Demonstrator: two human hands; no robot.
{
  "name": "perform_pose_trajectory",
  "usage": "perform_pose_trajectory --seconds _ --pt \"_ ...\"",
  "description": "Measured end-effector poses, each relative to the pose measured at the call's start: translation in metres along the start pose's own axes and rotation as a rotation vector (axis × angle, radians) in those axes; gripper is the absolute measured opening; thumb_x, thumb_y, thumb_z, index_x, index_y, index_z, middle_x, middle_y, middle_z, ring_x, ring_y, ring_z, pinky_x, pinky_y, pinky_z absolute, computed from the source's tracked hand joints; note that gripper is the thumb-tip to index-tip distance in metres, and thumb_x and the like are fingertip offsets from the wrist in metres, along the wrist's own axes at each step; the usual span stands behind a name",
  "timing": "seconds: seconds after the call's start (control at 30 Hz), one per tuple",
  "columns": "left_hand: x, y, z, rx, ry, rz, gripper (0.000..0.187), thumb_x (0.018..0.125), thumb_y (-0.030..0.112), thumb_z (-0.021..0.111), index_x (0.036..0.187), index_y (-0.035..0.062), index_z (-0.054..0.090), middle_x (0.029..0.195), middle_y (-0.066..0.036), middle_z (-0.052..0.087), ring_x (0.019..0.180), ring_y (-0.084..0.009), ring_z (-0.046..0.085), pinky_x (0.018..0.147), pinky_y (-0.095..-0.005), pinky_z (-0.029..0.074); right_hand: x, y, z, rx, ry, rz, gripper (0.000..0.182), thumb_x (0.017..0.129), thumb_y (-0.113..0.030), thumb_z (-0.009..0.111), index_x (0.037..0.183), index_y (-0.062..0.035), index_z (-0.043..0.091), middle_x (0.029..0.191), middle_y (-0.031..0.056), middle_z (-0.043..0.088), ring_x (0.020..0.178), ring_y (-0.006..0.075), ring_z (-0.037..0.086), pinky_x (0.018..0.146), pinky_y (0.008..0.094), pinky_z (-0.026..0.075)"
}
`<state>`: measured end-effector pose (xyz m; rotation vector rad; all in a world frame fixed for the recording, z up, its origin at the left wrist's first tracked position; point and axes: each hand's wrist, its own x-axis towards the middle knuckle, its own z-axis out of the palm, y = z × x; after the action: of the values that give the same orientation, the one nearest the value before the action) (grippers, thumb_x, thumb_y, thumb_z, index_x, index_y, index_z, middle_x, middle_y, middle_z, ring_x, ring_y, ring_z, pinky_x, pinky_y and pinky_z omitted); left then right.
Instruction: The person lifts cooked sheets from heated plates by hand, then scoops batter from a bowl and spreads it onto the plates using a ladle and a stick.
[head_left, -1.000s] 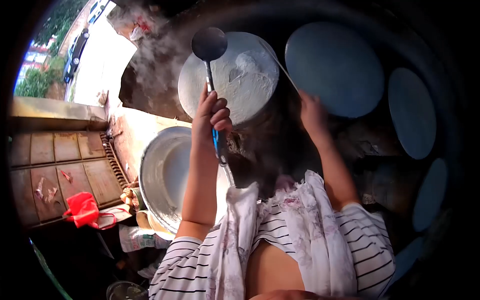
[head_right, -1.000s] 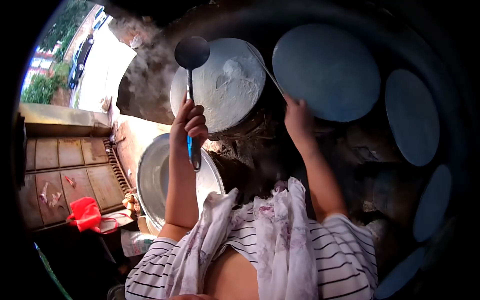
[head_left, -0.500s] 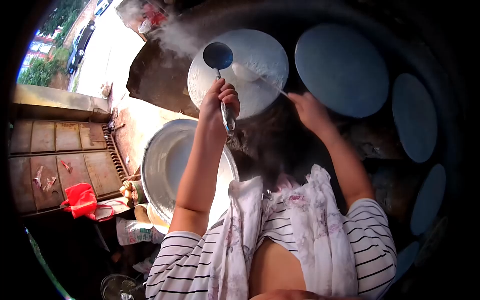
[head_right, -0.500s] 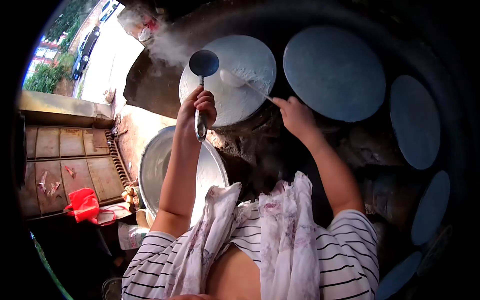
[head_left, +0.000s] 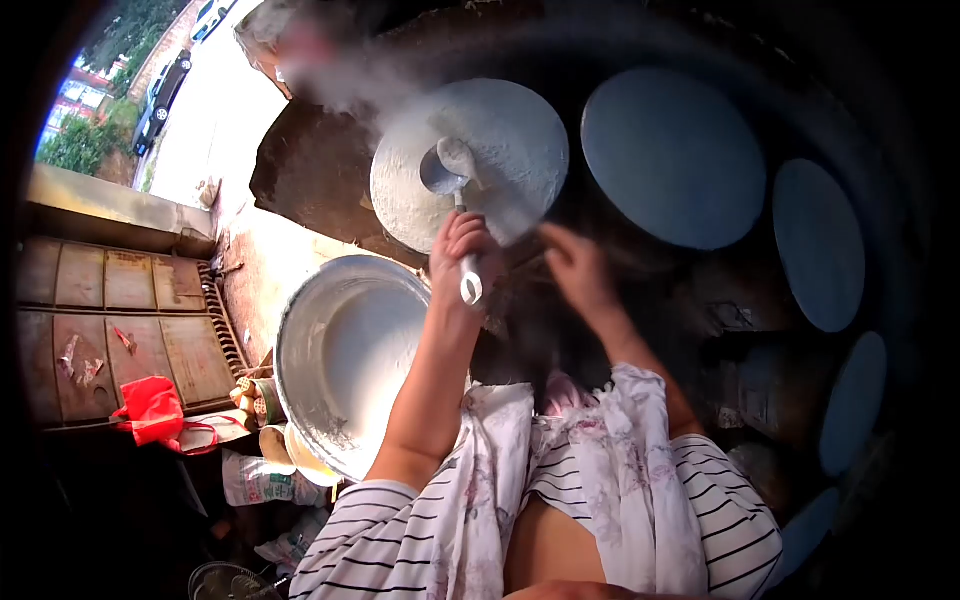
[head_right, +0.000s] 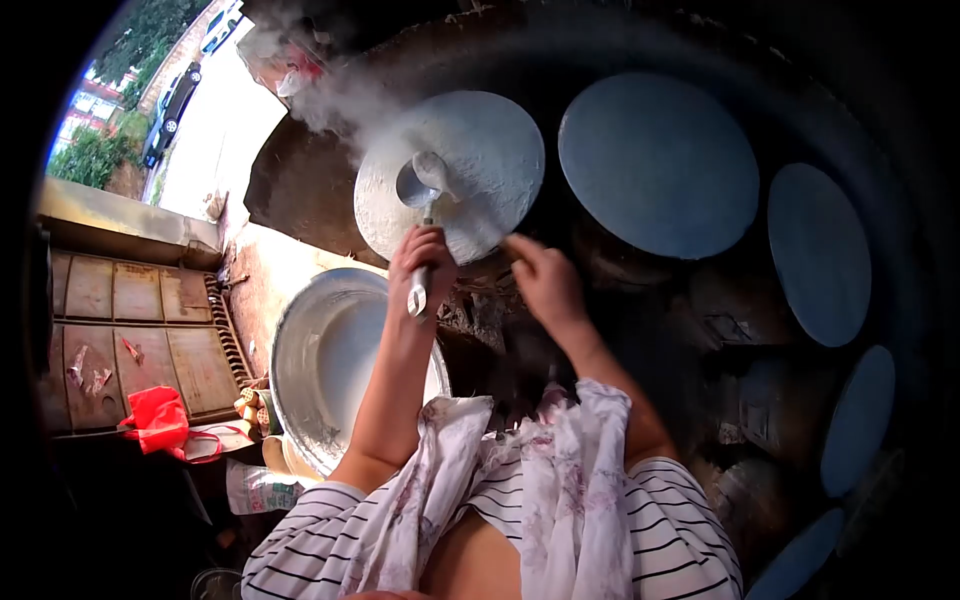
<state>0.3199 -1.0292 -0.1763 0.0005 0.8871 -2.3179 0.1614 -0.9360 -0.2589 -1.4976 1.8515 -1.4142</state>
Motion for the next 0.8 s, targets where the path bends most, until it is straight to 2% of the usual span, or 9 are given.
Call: perform_pose_trajectory --seconds 0.07,0.2,0.23,0.33,0.47,0.57,0.67,0.73,0.8 --pt "-0.027 -0.021 0.014 0.012 -0.074 0.058 0.033 0.098 0.020 0.042 0.066 0.0100 0.039 0.050 0.003 0.037 0.036 -0.0081 0.037 0.034 -0.0197 0.038 0.004 0.026 -0.023 0.110 0.128 0.107 0.032 0.081 -0.009 0.060 0.113 -0.0084 0.064 0.105 0.0144 0.066 0.095 0.0328 0.063 0.080 0.0364 0.051" --pt "-0.093 -0.006 0.035 0.235 -0.191 0.179 0.037 0.100 0.027 0.039 0.066 0.0110 0.038 0.048 0.003 0.035 0.033 -0.0069 0.035 0.033 -0.0197 0.037 -0.034 -0.004 -0.034 -0.185 -0.322 0.179 0.030 0.078 -0.010 0.062 0.108 -0.0088 0.065 0.106 0.0167 0.064 0.096 0.0334 0.062 0.079 0.0380 0.052" --pt "-0.112 0.009 0.038 0.280 -0.156 0.243 0.037 0.100 0.027 0.040 0.066 0.0111 0.038 0.048 0.003 0.035 0.033 -0.0065 0.035 0.033 -0.0194 0.036 -0.038 -0.003 -0.030 -0.164 -0.272 0.117 0.030 0.078 -0.009 0.062 0.108 -0.0078 0.065 0.103 0.0164 0.065 0.094 0.0331 0.063 0.078 0.0379 0.052" --pt "-0.175 0.038 0.036 0.349 0.091 0.387 0.037 0.098 0.027 0.042 0.065 0.0117 0.037 0.050 0.004 0.033 0.036 -0.0067 0.033 0.034 -0.0200 0.034 -0.034 0.040 -0.014 0.143 -0.054 -0.036 0.032 0.079 -0.004 0.060 0.111 -0.0028 0.062 0.089 0.0109 0.067 0.078 0.0217 0.065 0.074 0.0332 0.051" --pt "-0.255 0.110 -0.029 0.547 0.628 0.550 0.032 0.096 0.025 0.045 0.067 0.0131 0.040 0.052 0.004 0.038 0.040 -0.0060 0.037 0.040 -0.0182 0.038 -0.080 -0.004 -0.059 0.293 -0.360 0.305 0.033 0.081 -0.005 0.061 0.114 -0.0046 0.060 0.071 -0.0023 0.057 0.062 0.0065 0.050 0.058 0.0231 0.043" --pt "-0.273 0.189 -0.124 1.052 0.874 0.324 0.026 0.092 0.029 0.049 0.082 0.0051 0.052 0.071 -0.008 0.056 0.063 -0.0189 0.056 0.057 -0.0295 0.050 -0.151 -0.041 -0.060 0.418 -0.279 0.634 0.034 0.083 -0.008 0.062 0.117 -0.0070 0.059 0.065 -0.0055 0.050 0.054 0.0023 0.041 0.046 0.0190 0.034" --pt "-0.249 0.134 -0.166 1.092 0.953 0.172 0.047 0.089 0.039 0.053 0.112 -0.0029 0.050 0.101 -0.020 0.061 0.093 -0.0331 0.060 0.082 -0.0429 0.051 -0.222 -0.071 -0.046 0.587 -0.050 0.856 0.035 0.086 -0.009 0.062 0.121 -0.0087 0.055 0.067 -0.0046 0.050 0.049 0.0007 0.036 0.040 0.0167 0.028" --pt "-0.250 0.097 -0.161 1.028 0.912 -0.191 0.060 0.089 0.043 0.052 0.132 0.0034 0.036 0.121 -0.022 0.053 0.105 -0.0343 0.056 0.087 -0.0428 0.050 -0.262 -0.094 -0.044 0.705 0.094 0.892 0.036 0.086 -0.008 0.062 0.121 -0.0083 0.055 0.070 -0.0040 0.051 0.050 0.0006 0.037 0.040 0.0166 0.028" --pt "-0.261 0.002 -0.109 1.482 0.828 -0.375 0.066 0.086 0.035 0.061 0.141 0.0124 0.031 0.131 -0.021 0.045 0.112 -0.0317 0.052 0.090 -0.0422 0.048 -0.304 -0.108 -0.051 0.650 0.223 0.895 0.036 0.085 -0.007 0.062 0.121 -0.0077 0.055 0.072 -0.0037 0.051 0.050 0.0007 0.037 0.039 0.0160 0.028"
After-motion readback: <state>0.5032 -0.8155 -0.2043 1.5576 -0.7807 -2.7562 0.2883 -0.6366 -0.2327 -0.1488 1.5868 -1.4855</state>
